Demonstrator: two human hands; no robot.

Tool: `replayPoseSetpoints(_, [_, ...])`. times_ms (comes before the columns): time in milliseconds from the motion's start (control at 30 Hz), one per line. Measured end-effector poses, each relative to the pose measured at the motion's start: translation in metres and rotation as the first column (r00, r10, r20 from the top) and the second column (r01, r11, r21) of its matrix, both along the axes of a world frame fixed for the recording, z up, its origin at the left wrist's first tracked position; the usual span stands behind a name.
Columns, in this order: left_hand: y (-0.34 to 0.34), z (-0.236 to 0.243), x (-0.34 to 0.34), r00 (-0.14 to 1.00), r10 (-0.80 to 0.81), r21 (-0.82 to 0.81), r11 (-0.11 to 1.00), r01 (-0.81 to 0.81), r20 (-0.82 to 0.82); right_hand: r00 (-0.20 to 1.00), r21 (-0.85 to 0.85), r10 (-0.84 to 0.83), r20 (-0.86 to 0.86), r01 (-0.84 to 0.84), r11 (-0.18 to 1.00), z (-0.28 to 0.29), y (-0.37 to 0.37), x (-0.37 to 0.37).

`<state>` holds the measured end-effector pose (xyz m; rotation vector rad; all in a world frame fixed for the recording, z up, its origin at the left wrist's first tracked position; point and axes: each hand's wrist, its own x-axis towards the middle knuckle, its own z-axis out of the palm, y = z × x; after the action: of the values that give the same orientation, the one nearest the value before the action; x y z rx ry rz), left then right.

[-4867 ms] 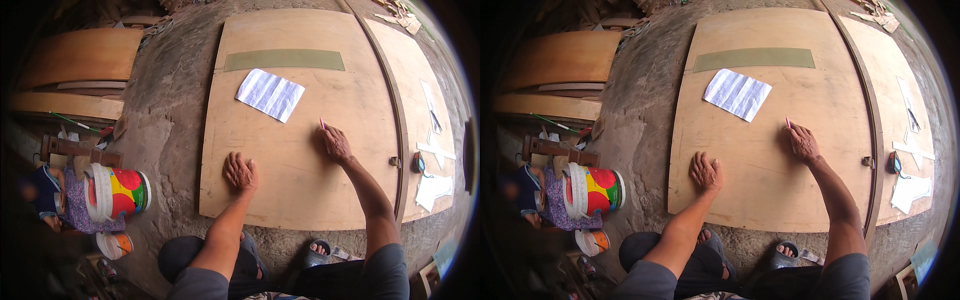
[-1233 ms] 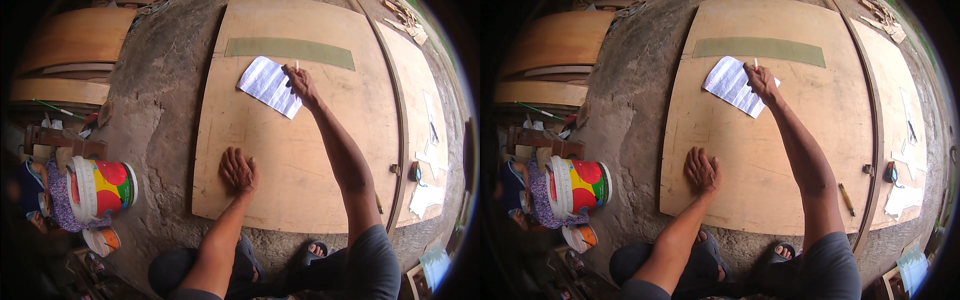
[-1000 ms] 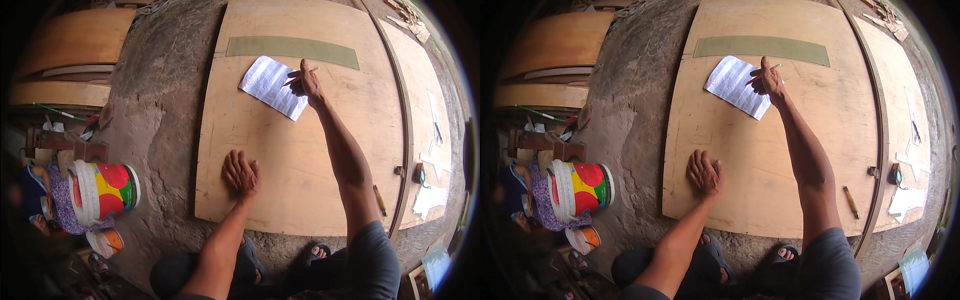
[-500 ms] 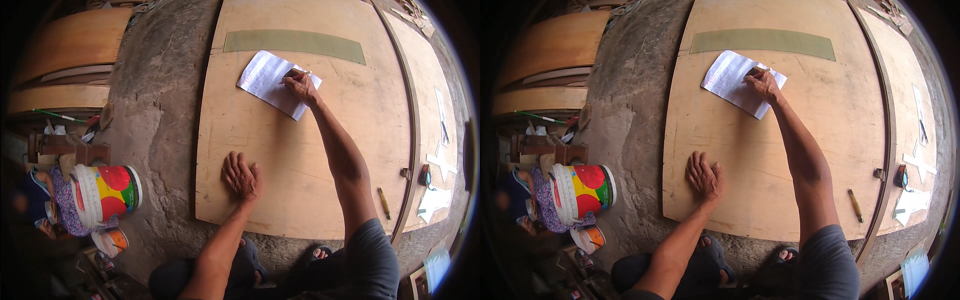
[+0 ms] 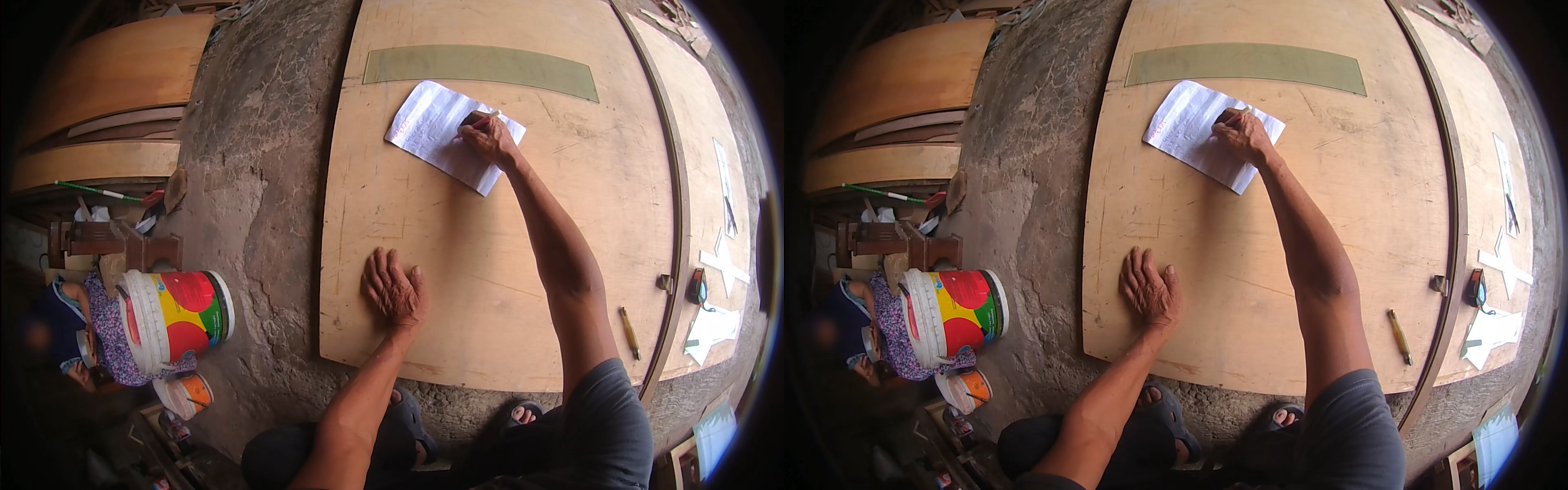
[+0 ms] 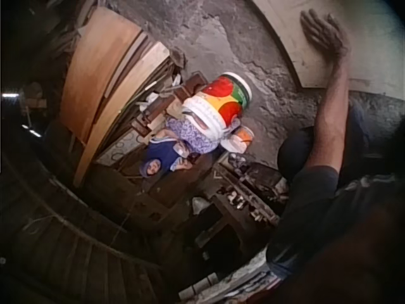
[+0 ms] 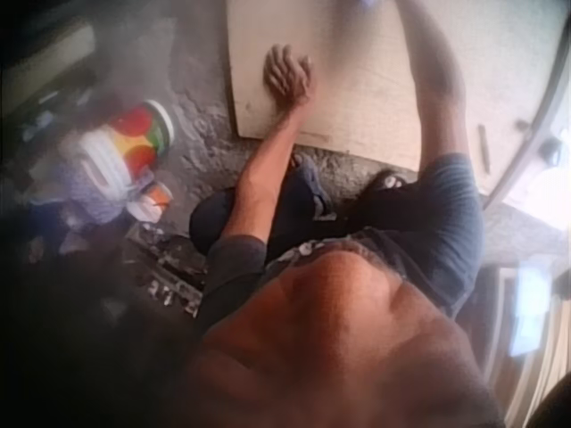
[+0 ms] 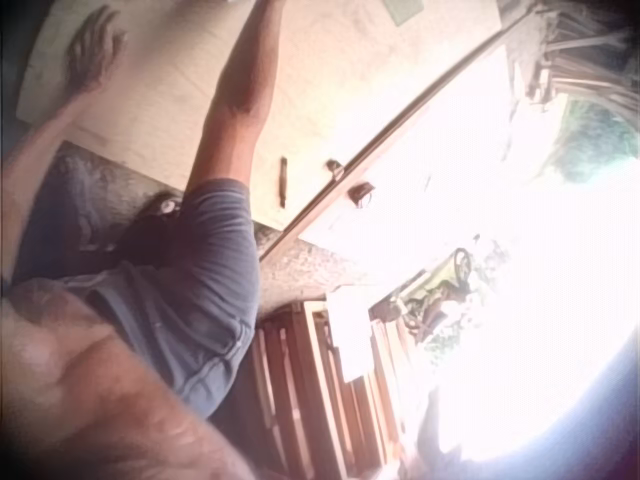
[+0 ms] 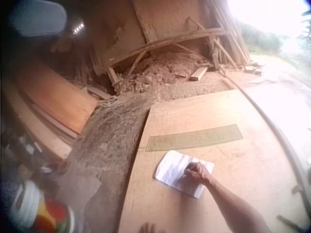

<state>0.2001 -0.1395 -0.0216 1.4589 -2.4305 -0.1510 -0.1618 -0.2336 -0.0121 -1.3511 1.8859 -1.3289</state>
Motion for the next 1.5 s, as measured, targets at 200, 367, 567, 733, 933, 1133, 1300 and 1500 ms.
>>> replayPoseSetpoints(200, [0.000,0.001,0.001,1.000,-0.001,-0.001,1.000,0.001,-0.005,0.991,-0.096,-0.052,0.123,0.064,0.993,-0.005,0.000,0.006])
replayPoseSetpoints(367, [0.002,-0.001,-0.001,1.000,0.023,-0.015,1.000,-0.023,0.006,0.812,-0.143,-0.058,0.581,0.172,0.975,0.017,0.012,-0.009])
replayPoseSetpoints(567, [-0.001,-0.012,0.001,0.999,0.024,-0.037,0.999,-0.025,-0.027,0.870,-0.048,-0.315,0.379,0.358,0.933,0.053,0.073,-0.041])
replayPoseSetpoints(733, [-0.011,0.003,0.004,0.999,0.027,0.182,0.983,-0.034,0.043,0.859,0.149,-0.391,-0.330,0.457,0.877,0.075,0.158,-0.070])
replayPoseSetpoints(933, [-0.088,0.114,-0.001,0.944,-0.327,0.626,0.744,0.235,0.034,0.695,0.425,0.074,-0.715,0.348,0.836,0.113,0.293,-0.081])
replayPoseSetpoints(1133, [-0.121,0.241,-0.018,0.766,-0.524,0.347,0.844,0.409,0.373,0.749,0.489,0.016,-0.663,0.417,0.766,0.073,0.429,-0.017])
replayPoseSetpoints(1300, [-0.117,0.266,-0.021,0.588,-0.712,0.348,0.701,0.622,0.384,0.749,0.499,-0.138,-0.648,0.554,0.666,0.048,0.503,0.040])
replayPoseSetpoints(1500, [-0.075,0.137,-0.062,0.668,-0.700,0.436,0.534,0.724,-0.252,0.685,0.488,-0.271,-0.676,0.692,0.532,0.045,0.518,0.019])
